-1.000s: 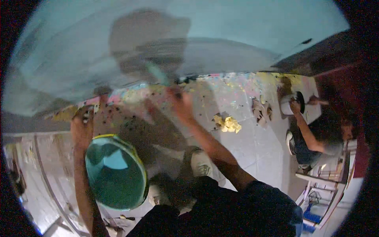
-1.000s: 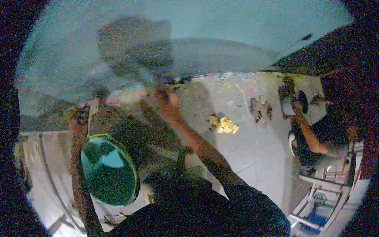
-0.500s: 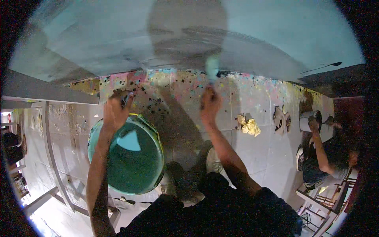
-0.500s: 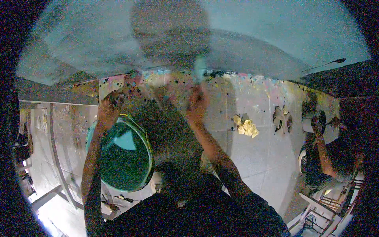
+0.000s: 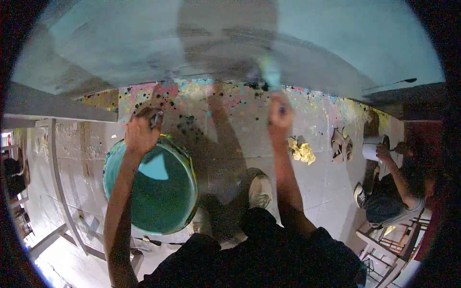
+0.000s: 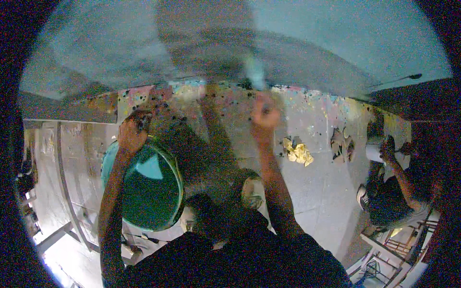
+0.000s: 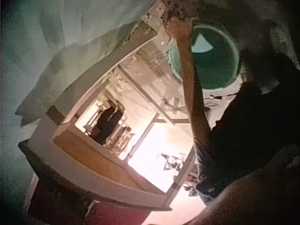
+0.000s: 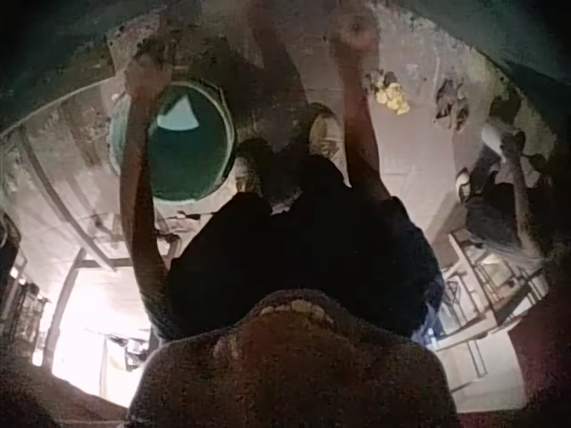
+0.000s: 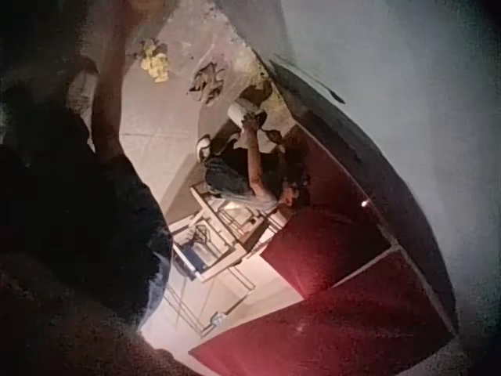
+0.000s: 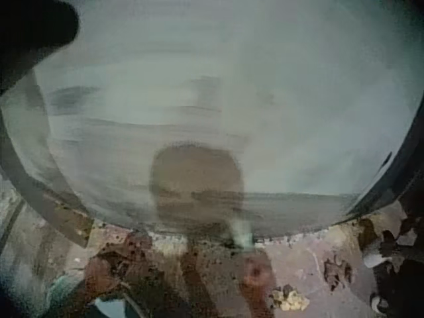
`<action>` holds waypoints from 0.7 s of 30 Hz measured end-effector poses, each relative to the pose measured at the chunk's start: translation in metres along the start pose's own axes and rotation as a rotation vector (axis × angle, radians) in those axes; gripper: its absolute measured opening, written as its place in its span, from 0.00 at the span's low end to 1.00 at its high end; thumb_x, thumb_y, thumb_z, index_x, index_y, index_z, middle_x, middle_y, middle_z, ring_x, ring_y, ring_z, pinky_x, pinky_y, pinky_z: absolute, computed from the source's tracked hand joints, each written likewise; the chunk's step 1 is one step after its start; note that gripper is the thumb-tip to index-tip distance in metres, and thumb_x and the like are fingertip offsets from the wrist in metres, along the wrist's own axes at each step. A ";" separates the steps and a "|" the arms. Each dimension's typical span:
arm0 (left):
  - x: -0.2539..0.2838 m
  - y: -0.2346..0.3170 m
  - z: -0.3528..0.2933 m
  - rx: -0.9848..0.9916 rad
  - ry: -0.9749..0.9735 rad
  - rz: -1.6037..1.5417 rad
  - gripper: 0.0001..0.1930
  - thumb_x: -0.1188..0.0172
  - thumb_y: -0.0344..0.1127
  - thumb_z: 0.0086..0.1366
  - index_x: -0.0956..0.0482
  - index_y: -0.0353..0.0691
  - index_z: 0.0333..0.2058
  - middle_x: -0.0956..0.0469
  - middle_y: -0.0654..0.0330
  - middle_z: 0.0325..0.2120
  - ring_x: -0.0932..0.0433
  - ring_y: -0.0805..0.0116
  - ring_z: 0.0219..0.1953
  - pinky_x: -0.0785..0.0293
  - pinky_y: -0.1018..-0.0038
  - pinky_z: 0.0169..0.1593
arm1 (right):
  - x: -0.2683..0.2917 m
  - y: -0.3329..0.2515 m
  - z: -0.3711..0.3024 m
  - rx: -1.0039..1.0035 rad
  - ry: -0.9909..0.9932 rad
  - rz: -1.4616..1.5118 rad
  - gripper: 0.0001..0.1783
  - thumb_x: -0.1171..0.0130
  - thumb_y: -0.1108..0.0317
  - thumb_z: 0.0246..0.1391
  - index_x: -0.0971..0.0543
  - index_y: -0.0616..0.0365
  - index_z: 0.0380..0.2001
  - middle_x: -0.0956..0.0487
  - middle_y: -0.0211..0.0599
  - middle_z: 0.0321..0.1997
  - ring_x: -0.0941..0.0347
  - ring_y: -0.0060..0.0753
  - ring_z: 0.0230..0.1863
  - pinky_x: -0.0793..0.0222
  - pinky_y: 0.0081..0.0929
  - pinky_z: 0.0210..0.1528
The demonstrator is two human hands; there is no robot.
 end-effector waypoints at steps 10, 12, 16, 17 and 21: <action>0.007 0.005 0.005 0.087 -0.127 0.006 0.13 0.49 0.41 0.53 0.25 0.45 0.36 0.26 0.52 0.34 0.27 0.50 0.34 0.32 0.60 0.40 | 0.042 0.113 -0.012 -0.424 0.268 0.231 0.13 0.51 0.60 0.52 0.30 0.57 0.21 0.44 0.19 0.12 0.52 0.10 0.12 0.58 0.14 0.11; 0.002 0.013 0.010 0.117 -0.168 0.002 0.13 0.48 0.41 0.53 0.25 0.44 0.36 0.26 0.51 0.33 0.27 0.50 0.34 0.32 0.60 0.39 | 0.009 0.066 -0.029 0.107 0.252 -0.375 0.17 0.52 0.56 0.52 0.29 0.61 0.24 0.37 0.28 0.15 0.43 0.22 0.16 0.45 0.25 0.19; -0.001 0.001 0.001 0.201 -0.156 -0.038 0.11 0.49 0.40 0.54 0.25 0.43 0.34 0.25 0.51 0.33 0.27 0.50 0.34 0.32 0.61 0.39 | -0.095 -0.028 -0.060 -0.183 -0.365 0.267 0.19 0.53 0.60 0.52 0.29 0.66 0.39 0.27 0.50 0.35 0.29 0.43 0.33 0.35 0.32 0.33; 0.002 -0.001 -0.002 0.199 -0.155 -0.015 0.11 0.49 0.40 0.54 0.25 0.43 0.34 0.25 0.51 0.33 0.27 0.50 0.34 0.32 0.61 0.39 | -0.116 -0.042 -0.069 -0.141 -0.413 0.407 0.19 0.53 0.61 0.51 0.29 0.66 0.39 0.27 0.50 0.35 0.29 0.45 0.32 0.35 0.33 0.32; 0.016 0.023 0.000 0.063 -0.064 -0.011 0.11 0.49 0.39 0.55 0.25 0.43 0.34 0.25 0.51 0.33 0.27 0.50 0.34 0.32 0.62 0.38 | -0.164 -0.026 -0.087 -0.025 -0.425 0.345 0.16 0.52 0.62 0.50 0.28 0.67 0.35 0.27 0.50 0.31 0.30 0.45 0.30 0.36 0.34 0.32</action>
Point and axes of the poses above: each hand's wrist, its own z-axis towards the middle knuckle, its own x-axis out of the back of the hand, y = z × x, the point moved 5 cm from there along z, towards the middle knuckle
